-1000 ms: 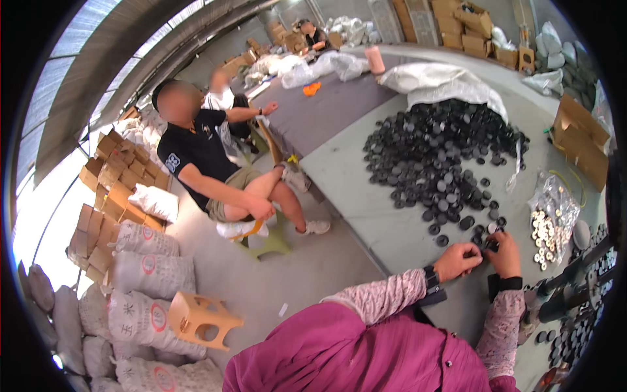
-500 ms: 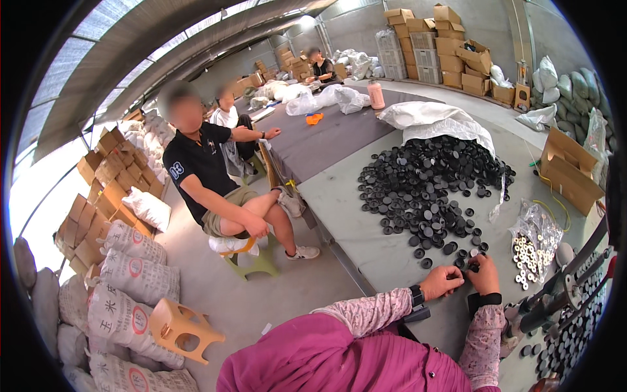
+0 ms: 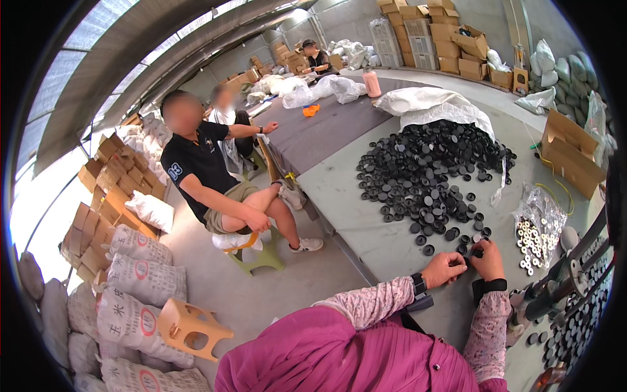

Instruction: Using a manual press to assemble small plastic parts and metal washers.

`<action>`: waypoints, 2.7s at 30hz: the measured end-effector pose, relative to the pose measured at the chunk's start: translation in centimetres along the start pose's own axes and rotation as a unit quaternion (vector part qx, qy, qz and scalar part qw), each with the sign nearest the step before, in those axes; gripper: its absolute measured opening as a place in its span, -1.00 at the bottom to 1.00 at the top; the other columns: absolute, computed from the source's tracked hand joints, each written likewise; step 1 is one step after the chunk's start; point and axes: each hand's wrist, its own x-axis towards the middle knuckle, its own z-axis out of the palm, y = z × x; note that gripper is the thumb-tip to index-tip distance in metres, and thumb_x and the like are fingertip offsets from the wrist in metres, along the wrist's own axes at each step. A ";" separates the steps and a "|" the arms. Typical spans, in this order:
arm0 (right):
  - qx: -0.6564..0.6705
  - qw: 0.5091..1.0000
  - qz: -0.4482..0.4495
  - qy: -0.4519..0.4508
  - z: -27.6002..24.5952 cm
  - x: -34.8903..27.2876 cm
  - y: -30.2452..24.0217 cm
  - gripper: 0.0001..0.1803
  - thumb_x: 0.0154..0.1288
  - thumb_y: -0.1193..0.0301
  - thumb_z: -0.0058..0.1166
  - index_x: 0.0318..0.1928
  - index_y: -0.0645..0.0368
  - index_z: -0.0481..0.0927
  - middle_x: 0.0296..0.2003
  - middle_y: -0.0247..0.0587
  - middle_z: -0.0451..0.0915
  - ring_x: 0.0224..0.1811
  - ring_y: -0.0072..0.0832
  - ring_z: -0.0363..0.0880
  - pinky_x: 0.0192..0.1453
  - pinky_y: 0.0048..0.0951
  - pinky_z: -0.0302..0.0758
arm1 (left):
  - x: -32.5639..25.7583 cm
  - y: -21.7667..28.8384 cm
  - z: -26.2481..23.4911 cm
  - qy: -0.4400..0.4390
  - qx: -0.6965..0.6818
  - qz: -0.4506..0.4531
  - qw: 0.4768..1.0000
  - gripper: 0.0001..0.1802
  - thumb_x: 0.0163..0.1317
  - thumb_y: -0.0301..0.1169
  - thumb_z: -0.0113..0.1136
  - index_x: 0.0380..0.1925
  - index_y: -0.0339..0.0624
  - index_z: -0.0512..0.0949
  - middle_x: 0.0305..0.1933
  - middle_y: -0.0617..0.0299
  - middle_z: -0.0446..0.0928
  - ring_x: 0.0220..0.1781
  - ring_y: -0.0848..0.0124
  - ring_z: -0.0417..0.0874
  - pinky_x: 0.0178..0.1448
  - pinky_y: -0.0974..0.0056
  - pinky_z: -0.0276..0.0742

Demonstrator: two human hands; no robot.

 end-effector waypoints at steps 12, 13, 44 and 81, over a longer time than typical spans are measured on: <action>-0.012 1.000 0.001 -0.015 -1.5 -0.7 -0.7 -0.66 -0.06 0.54 0.32 -0.16 0.16 0.69 -0.15 0.04 0.59 -0.03 0.06 0.63 0.08 -0.09 0.59 | -0.1 0.0 0.1 -0.004 -0.008 0.002 1.000 -0.84 0.42 -0.35 0.29 -0.19 -0.20 0.59 -0.42 0.40 0.57 -0.48 0.63 0.56 -0.46 0.45 0.49; -0.014 0.999 -0.021 -0.038 -1.7 -0.6 -1.0 -0.64 -0.07 0.56 0.29 -0.15 0.15 0.70 -0.14 0.04 0.60 -0.01 0.07 0.63 0.09 -0.09 0.59 | 0.0 -0.2 -0.2 -0.004 -0.007 -0.001 1.000 -0.85 0.42 -0.36 0.29 -0.19 -0.20 0.59 -0.42 0.39 0.57 -0.48 0.63 0.56 -0.46 0.45 0.49; -0.056 0.998 -0.024 0.002 -0.1 0.6 1.4 -0.62 -0.11 0.47 0.40 -0.19 0.26 0.66 -0.23 0.03 0.62 -0.11 -0.03 0.65 0.03 -0.13 0.59 | -1.3 1.3 -1.4 -0.003 0.396 0.163 0.904 -0.38 -0.02 -0.28 0.57 0.08 -0.07 0.54 0.07 0.05 0.44 0.08 0.02 0.61 0.13 0.04 0.57; -0.056 0.995 -0.048 -0.062 0.2 -0.9 -6.0 -0.54 0.06 0.45 0.33 0.00 0.18 0.51 -0.05 0.04 0.49 -0.01 0.11 0.57 0.04 -0.05 0.54 | 1.1 20.8 -9.6 0.127 0.337 0.390 0.847 -0.37 -0.04 -0.31 0.60 0.08 -0.20 0.61 0.21 0.05 0.56 0.28 0.11 0.54 0.26 0.14 0.52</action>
